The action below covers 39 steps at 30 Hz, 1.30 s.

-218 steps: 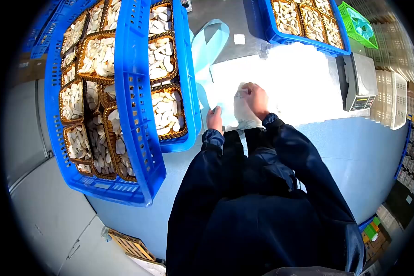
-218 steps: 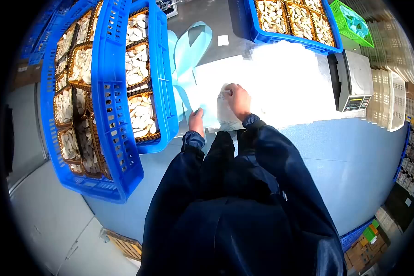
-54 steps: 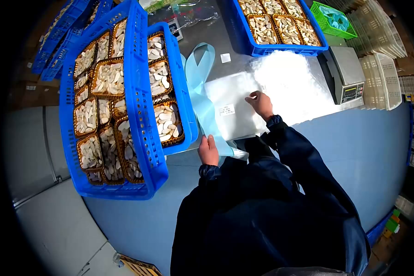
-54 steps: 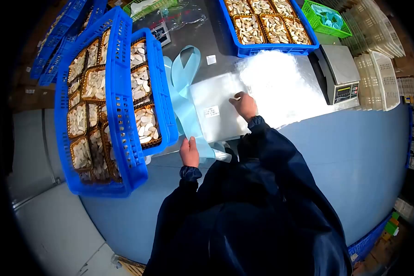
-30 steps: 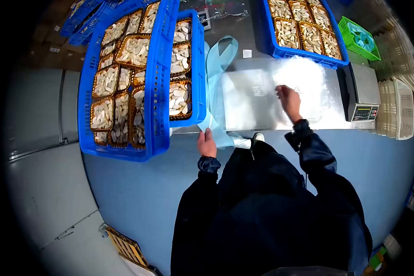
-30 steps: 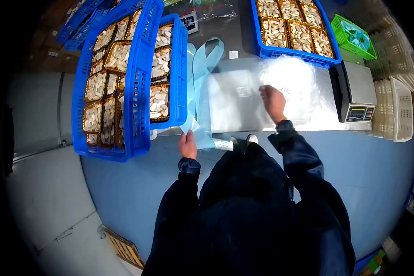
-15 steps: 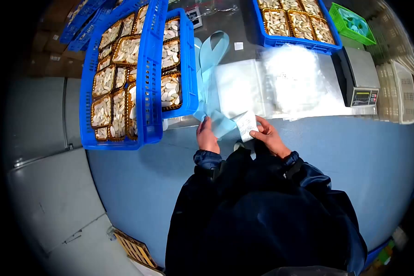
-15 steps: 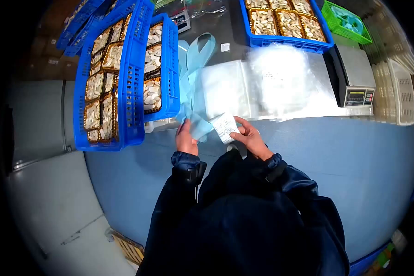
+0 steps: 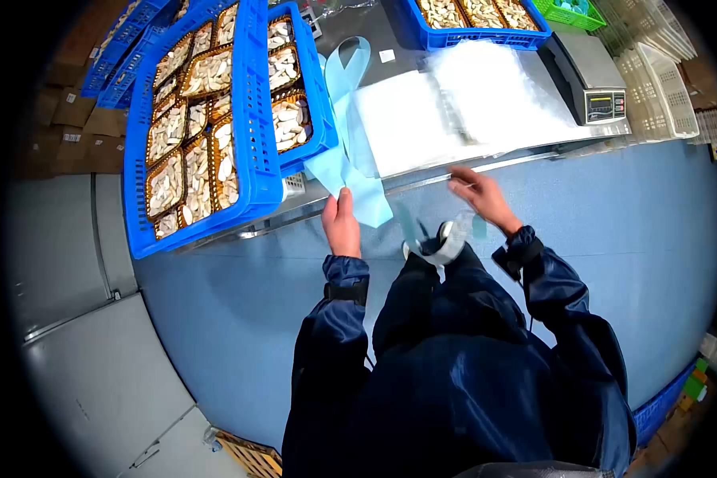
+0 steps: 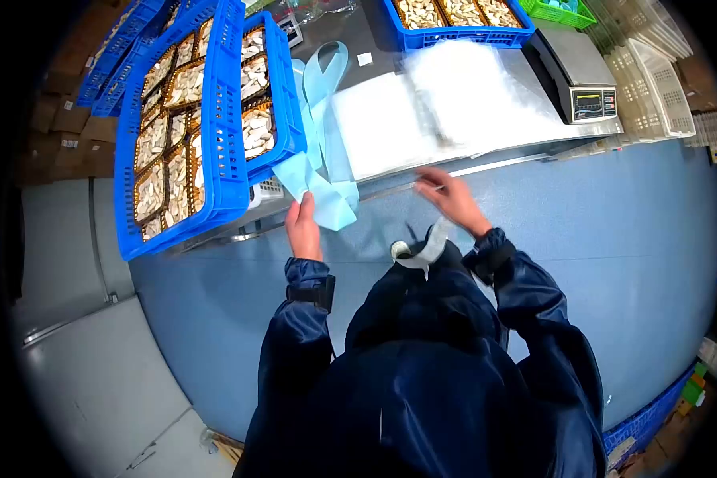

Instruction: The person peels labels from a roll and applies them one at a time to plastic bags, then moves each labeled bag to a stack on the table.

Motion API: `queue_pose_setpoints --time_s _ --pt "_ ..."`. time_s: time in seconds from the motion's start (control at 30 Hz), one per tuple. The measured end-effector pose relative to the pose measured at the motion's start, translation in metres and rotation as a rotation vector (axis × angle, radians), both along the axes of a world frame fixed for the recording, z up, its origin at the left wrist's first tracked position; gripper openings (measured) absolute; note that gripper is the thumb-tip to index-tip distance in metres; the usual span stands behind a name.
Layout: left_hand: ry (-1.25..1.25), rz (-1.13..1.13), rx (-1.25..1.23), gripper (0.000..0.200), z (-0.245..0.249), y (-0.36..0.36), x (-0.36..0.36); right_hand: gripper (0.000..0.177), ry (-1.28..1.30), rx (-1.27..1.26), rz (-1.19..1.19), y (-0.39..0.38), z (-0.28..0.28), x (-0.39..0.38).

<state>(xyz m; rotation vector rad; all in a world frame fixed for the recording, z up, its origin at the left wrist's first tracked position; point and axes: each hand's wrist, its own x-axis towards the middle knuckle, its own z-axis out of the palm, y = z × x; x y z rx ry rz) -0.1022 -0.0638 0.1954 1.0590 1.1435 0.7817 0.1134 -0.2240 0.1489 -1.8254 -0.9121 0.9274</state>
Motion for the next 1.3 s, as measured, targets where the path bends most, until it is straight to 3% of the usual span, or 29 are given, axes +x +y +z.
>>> queue_pose_setpoints --time_s 0.03,0.1,0.17,0.23,0.3,0.43,0.5,0.57,0.63,0.67,0.7,0.77,0.8,0.9,1.03,1.17,1.3 --pt "0.045 0.017 0.045 0.029 -0.001 -0.003 0.004 0.049 0.223 0.156 0.112 0.004 0.024 -0.026" --pt "0.112 0.010 0.095 0.028 -0.002 -0.010 0.009 0.056 -0.050 0.287 0.267 0.014 0.065 -0.063" --pt "0.025 0.013 0.049 0.031 0.011 -0.016 0.013 0.062 0.205 0.296 0.242 0.026 0.059 -0.087" --pt "0.113 0.099 0.081 0.030 0.022 -0.017 0.022 0.046 0.429 0.242 0.285 0.039 0.047 -0.094" --pt "-0.060 0.117 0.078 0.030 0.020 -0.012 0.020 0.035 0.984 0.156 0.250 0.034 0.035 -0.086" --pt "-0.050 0.212 -0.073 0.027 0.027 -0.012 0.021 0.032 1.056 0.026 0.286 0.024 0.053 -0.073" --pt "-0.038 0.228 -0.003 0.027 0.021 -0.013 0.024 0.031 1.346 0.080 -0.124 0.023 0.067 -0.077" --pt "-0.027 0.238 0.065 0.027 0.019 -0.014 0.028 0.031 1.239 0.112 0.021 0.022 0.072 -0.070" --pt "-0.068 0.244 0.096 0.028 0.022 -0.017 0.033 0.029 0.824 0.020 0.194 0.018 0.065 -0.062" --pt "-0.160 0.166 -0.089 0.034 0.038 -0.022 0.032 0.027 0.791 0.037 0.129 0.019 0.059 -0.060" --pt "-0.159 0.168 -0.091 0.034 0.035 -0.022 0.034 0.027 0.792 0.035 0.131 0.020 0.050 -0.058" --pt "-0.193 0.026 -0.472 0.040 0.032 -0.022 0.036 0.025 0.603 0.045 0.158 0.024 0.030 -0.058" --pt "-0.134 -0.093 -0.359 0.042 0.036 -0.031 0.035 0.024 0.695 0.086 0.155 0.026 0.022 -0.062" --pt "-0.071 -0.033 -0.140 0.034 0.001 -0.036 0.036 0.022 0.716 0.167 0.153 0.027 0.011 -0.070" --pt "0.003 0.017 -0.102 0.030 -0.026 -0.026 0.026 0.023 0.644 0.357 -0.067 0.041 0.020 -0.064" --pt "-0.052 0.057 -0.231 0.029 -0.041 -0.008 0.025 0.026 0.251 0.242 0.174 0.064 0.020 -0.060" --pt "-0.037 0.062 -0.226 0.031 -0.057 0.021 0.023 0.024 0.174 0.129 0.127 0.090 0.019 -0.069"
